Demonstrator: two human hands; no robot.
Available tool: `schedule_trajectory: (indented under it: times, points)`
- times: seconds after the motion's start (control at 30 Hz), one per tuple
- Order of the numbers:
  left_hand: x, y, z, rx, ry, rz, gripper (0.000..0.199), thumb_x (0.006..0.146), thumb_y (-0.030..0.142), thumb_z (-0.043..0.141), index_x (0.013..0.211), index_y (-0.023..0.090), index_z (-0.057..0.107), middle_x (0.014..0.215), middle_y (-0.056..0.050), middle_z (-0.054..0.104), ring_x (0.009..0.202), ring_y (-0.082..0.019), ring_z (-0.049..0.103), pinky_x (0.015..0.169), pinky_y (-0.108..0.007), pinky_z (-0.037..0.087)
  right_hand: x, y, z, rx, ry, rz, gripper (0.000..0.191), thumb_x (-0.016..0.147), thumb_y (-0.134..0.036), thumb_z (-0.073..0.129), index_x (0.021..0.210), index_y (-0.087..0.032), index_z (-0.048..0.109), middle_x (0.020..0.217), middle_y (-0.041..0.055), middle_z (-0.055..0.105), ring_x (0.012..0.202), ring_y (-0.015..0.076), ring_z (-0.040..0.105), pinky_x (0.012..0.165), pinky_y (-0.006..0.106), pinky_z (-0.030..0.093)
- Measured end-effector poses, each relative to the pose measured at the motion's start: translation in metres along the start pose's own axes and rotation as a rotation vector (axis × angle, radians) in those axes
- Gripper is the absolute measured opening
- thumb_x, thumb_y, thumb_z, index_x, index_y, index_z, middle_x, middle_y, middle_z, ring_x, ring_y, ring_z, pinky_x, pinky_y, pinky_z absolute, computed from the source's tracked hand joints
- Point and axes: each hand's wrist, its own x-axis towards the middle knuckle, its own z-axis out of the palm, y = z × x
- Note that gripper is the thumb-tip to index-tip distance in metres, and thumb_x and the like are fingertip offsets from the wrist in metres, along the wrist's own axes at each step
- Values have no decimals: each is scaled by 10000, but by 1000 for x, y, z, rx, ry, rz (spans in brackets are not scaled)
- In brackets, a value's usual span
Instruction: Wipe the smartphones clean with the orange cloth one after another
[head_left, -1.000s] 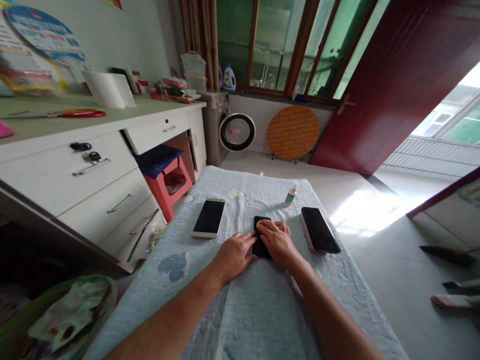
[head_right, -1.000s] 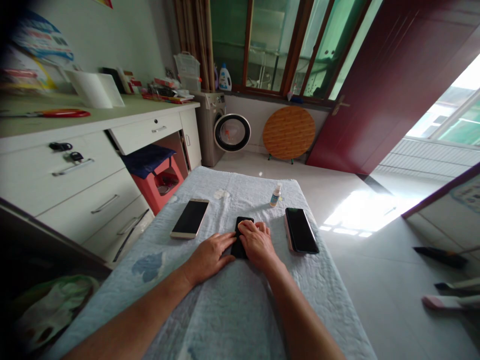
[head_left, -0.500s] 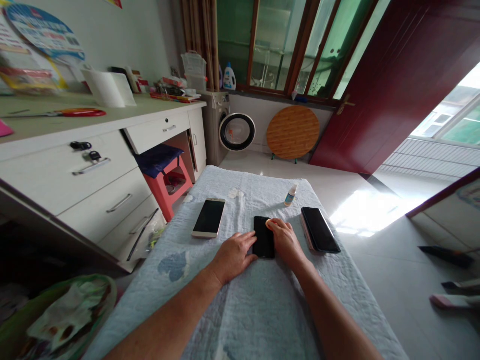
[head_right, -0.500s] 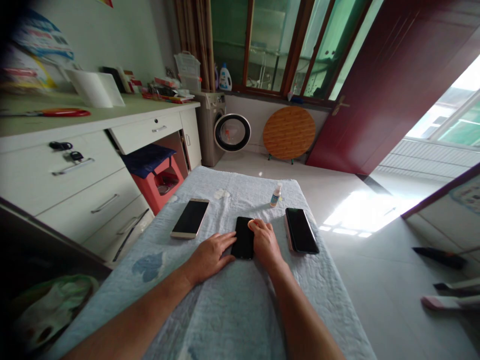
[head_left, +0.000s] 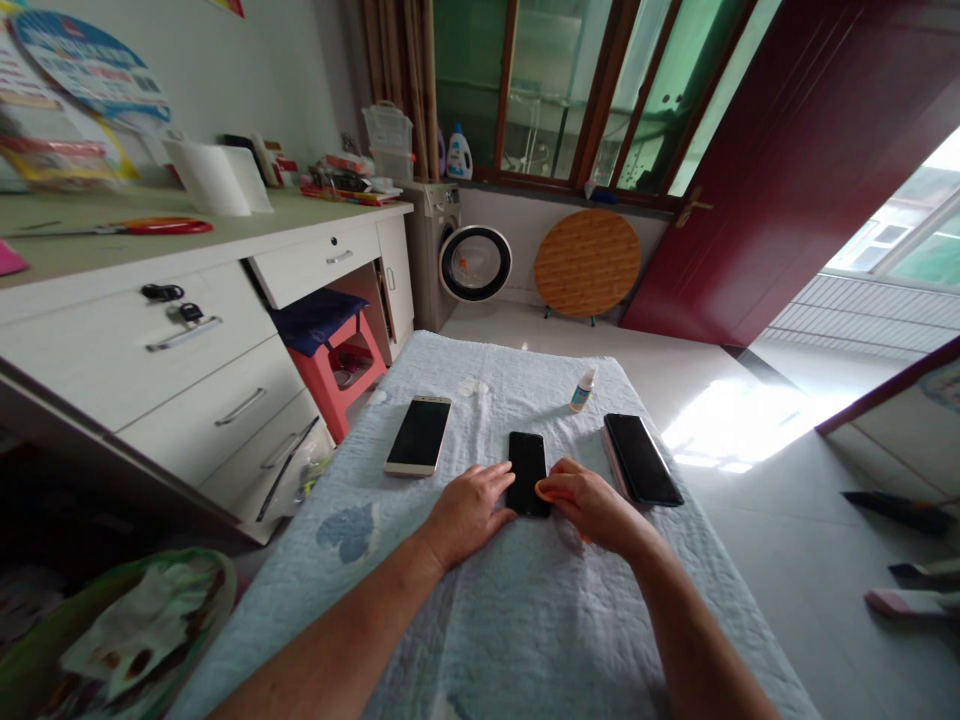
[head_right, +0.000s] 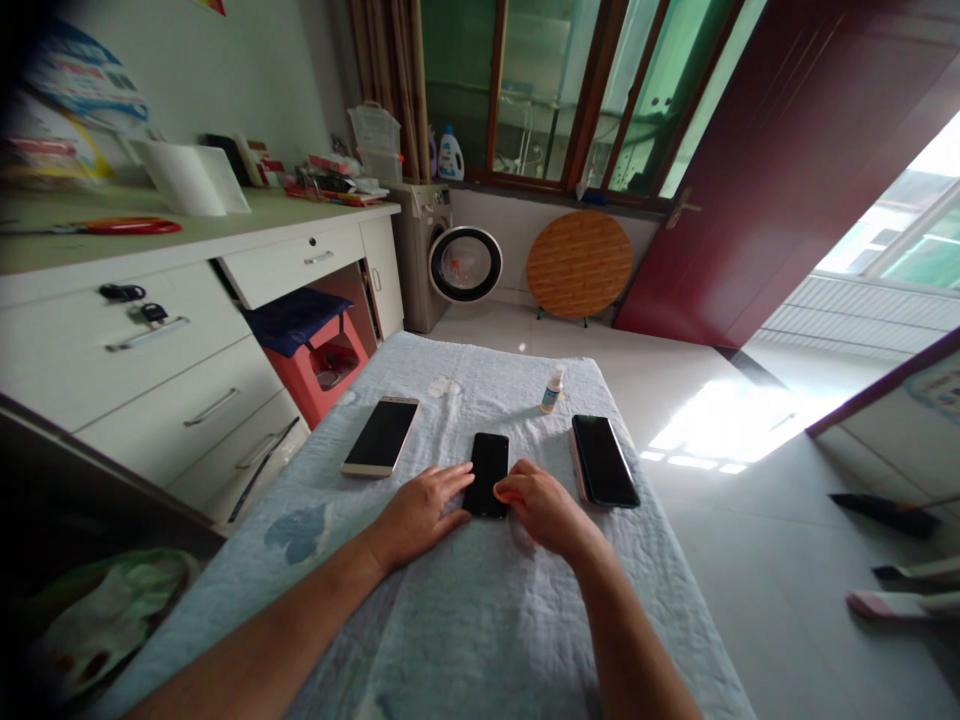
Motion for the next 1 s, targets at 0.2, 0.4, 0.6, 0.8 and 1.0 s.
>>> schedule_trajectory:
  times: [0.2, 0.4, 0.6, 0.8, 1.0]
  points:
    - [1, 0, 1, 21, 5, 8, 462, 823, 283, 680, 1260, 179, 574, 1389, -92, 522, 1218, -253, 527, 1057, -384, 407, -4, -5, -5, 40, -124, 22, 231, 801, -96, 522, 851, -198, 723, 872, 24, 589, 780, 114, 589, 776, 223, 452]
    - [1, 0, -1, 36, 2, 8, 456, 829, 288, 674, 1259, 175, 578, 1385, -87, 526, 1214, -258, 529, 1056, -383, 409, -3, -10, 0, 43, -144, 33, 193, 827, -185, 568, 883, -219, 750, 870, 22, 582, 785, 115, 590, 786, 228, 454]
    - [3, -1, 2, 18, 31, 8, 330, 914, 231, 539, 1236, 197, 601, 1357, -60, 557, 1191, -223, 547, 1043, -360, 418, 1, -25, 12, -36, -88, 6, 164, 871, -232, 575, 876, -217, 738, 864, 18, 571, 795, 115, 564, 786, 228, 419]
    - [2, -1, 1, -11, 10, 10, 346, 937, 246, 484, 1252, 153, 591, 1364, -90, 547, 1223, -223, 522, 1064, -347, 392, 5, -39, 29, -164, -13, 1, 107, 869, -185, 571, 921, -180, 664, 914, 23, 587, 825, 125, 548, 733, 216, 381]
    - [2, -3, 1, -31, 5, 10, 359, 919, 250, 524, 1271, 212, 582, 1372, -66, 542, 1225, -225, 523, 1060, -365, 392, 6, -42, 35, -211, -29, -9, 177, 905, -211, 520, 898, -217, 696, 899, 22, 580, 792, 113, 551, 691, 206, 362]
